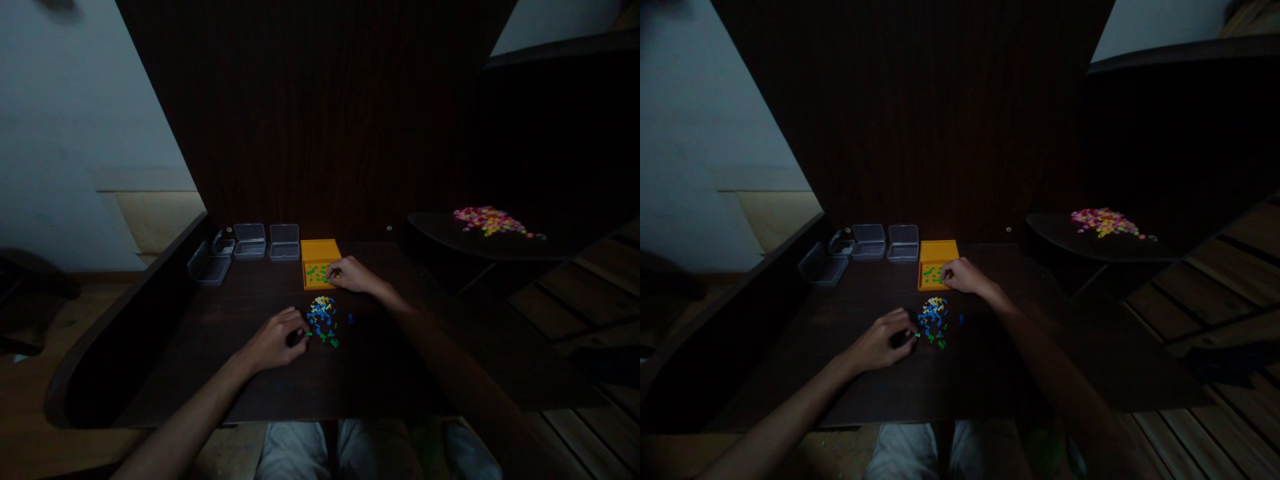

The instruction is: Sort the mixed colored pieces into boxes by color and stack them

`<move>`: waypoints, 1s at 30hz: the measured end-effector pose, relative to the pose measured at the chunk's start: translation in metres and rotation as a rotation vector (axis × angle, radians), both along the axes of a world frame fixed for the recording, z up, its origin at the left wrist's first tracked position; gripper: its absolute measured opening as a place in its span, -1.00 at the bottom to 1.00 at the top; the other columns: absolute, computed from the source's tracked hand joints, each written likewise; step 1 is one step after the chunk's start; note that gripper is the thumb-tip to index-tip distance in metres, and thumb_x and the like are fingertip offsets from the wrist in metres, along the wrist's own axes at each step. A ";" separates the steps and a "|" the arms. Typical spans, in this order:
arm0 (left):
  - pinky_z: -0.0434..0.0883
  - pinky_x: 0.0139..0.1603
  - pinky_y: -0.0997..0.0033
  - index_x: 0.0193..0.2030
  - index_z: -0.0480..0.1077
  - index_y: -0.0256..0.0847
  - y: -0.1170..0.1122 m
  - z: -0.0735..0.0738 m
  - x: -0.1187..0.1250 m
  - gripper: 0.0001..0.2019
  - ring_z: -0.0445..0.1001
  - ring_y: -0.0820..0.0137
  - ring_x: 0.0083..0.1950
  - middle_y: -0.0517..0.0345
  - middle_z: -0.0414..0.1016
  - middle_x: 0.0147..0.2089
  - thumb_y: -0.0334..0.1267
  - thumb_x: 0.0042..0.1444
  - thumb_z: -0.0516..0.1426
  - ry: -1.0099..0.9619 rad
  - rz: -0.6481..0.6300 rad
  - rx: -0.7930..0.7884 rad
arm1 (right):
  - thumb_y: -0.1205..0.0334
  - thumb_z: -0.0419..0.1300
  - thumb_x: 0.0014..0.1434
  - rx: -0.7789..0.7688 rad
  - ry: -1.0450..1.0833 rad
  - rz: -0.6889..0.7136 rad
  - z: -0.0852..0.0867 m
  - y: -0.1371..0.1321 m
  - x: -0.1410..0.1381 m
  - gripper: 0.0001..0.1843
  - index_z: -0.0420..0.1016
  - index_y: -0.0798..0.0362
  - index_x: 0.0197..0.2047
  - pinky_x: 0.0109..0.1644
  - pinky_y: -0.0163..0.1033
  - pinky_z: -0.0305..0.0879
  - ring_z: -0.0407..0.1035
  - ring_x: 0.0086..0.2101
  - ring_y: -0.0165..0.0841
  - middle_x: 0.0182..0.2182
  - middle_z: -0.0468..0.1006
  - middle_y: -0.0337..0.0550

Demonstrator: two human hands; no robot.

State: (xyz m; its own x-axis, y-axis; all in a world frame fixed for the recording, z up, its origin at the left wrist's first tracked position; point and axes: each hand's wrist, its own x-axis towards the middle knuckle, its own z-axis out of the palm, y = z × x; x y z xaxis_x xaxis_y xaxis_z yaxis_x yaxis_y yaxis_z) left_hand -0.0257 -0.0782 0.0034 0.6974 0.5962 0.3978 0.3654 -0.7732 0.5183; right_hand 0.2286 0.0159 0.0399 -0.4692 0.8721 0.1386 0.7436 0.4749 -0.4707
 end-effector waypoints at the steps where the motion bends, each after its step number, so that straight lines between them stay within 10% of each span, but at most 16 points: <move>1: 0.34 -0.23 0.39 -0.28 0.45 -0.19 0.000 0.000 0.000 -0.90 0.38 0.38 -0.30 0.13 0.43 -0.39 -0.38 0.12 0.11 0.000 0.000 -0.001 | 0.45 0.24 0.03 -0.010 -0.020 0.000 -0.001 0.002 -0.001 -0.82 0.65 0.12 -0.31 -0.30 -0.35 0.27 0.49 -0.36 -0.34 -0.35 0.66 -0.12; 15: 0.36 -0.20 0.40 -0.27 0.46 -0.23 -0.001 0.002 0.000 -0.86 0.41 0.37 -0.25 0.09 0.47 -0.32 -0.44 0.11 0.08 -0.033 0.007 0.003 | 0.42 0.21 0.09 0.046 -0.122 0.011 0.007 -0.002 -0.004 -0.80 0.66 0.09 -0.27 -0.28 -0.35 0.21 0.43 -0.35 -0.37 -0.33 0.63 -0.13; 24: 0.37 -0.20 0.40 -0.31 0.49 -0.22 0.004 0.007 0.000 -0.88 0.44 0.40 -0.28 0.11 0.51 -0.34 -0.41 0.07 0.12 -0.163 0.100 -0.067 | 0.31 0.26 0.12 -0.114 -0.002 0.364 0.024 -0.062 -0.028 -0.83 0.63 0.09 -0.19 -0.24 -0.36 0.23 0.38 -0.35 -0.41 -0.34 0.55 -0.16; 30: 0.33 -0.33 0.47 -0.33 0.52 -0.23 0.008 0.009 -0.002 -0.91 0.41 0.45 -0.38 0.14 0.48 -0.39 -0.37 0.06 0.16 -0.283 0.251 -0.136 | 0.24 0.29 0.10 -0.273 0.229 0.224 0.009 -0.067 -0.044 -0.79 0.61 0.15 -0.19 -0.43 -0.39 0.12 0.27 -0.49 -0.49 -0.46 0.50 -0.23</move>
State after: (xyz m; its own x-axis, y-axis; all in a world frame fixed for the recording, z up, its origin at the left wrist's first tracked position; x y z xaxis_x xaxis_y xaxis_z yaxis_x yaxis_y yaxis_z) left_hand -0.0274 -0.0699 0.0129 0.3971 0.7945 0.4594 0.3622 -0.5956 0.7170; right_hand 0.1847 -0.0507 0.0491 -0.6353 0.7713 0.0390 0.4979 0.4477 -0.7427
